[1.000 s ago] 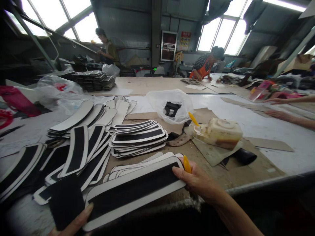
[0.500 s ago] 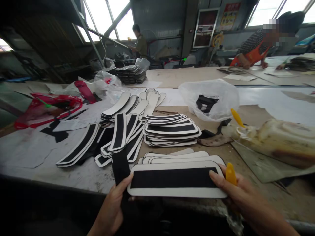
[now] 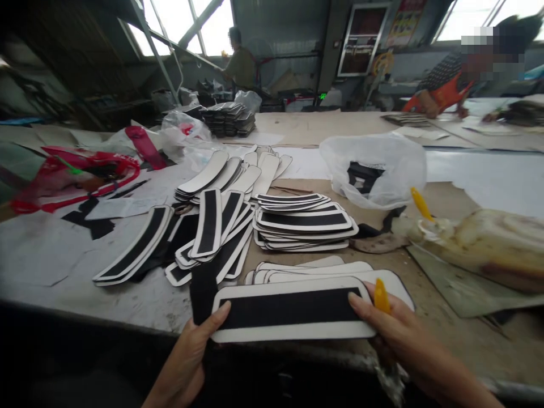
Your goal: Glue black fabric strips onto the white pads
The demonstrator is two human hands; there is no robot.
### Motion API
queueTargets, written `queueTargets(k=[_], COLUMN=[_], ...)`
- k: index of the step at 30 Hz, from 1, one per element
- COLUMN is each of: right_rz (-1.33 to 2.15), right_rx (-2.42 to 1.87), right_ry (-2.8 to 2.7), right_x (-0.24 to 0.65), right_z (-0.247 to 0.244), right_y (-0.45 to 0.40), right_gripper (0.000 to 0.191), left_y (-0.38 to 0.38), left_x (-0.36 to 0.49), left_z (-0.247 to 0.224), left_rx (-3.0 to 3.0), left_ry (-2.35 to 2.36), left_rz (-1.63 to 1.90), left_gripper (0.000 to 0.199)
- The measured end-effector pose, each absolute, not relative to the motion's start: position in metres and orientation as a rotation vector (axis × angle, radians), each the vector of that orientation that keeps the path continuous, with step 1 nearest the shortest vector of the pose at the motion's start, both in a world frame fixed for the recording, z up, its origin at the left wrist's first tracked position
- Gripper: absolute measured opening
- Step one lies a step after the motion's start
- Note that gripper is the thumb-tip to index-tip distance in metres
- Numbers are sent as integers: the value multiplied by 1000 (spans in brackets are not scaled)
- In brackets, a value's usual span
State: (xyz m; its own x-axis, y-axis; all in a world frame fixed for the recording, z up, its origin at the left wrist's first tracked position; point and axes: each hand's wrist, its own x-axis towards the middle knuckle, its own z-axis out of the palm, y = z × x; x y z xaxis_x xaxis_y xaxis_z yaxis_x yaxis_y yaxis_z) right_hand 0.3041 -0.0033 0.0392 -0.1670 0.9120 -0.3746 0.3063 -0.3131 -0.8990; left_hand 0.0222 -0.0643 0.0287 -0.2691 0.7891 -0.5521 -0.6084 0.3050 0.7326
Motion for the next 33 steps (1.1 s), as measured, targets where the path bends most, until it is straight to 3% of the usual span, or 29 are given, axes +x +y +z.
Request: queueTargets(k=[4,12,20,28,33], right_rz=[1765,1658,1876,1881,1857], right_rx=[-1447,-1534,-1342,-1325,-1321], right_ry=[-1211,-1370,-875,-802,-799], right_x=[286,287,289,287,285], right_z=[51,48,42,42,40], right_y=[-2,5,-2,4,7], right_gripper=[43,43,41,43,45], left_y=[-58,-51,-53,-57,-56], left_x=[17,15,24,18,14], left_z=[33,36,47,38,45], left_rx=[21,43,-151,-57,-48], left_ry=[1429,1565,1440,1349,1495], left_rz=[1296,1333,1286,1363,1236], left_gripper=[52,58,51,55,60])
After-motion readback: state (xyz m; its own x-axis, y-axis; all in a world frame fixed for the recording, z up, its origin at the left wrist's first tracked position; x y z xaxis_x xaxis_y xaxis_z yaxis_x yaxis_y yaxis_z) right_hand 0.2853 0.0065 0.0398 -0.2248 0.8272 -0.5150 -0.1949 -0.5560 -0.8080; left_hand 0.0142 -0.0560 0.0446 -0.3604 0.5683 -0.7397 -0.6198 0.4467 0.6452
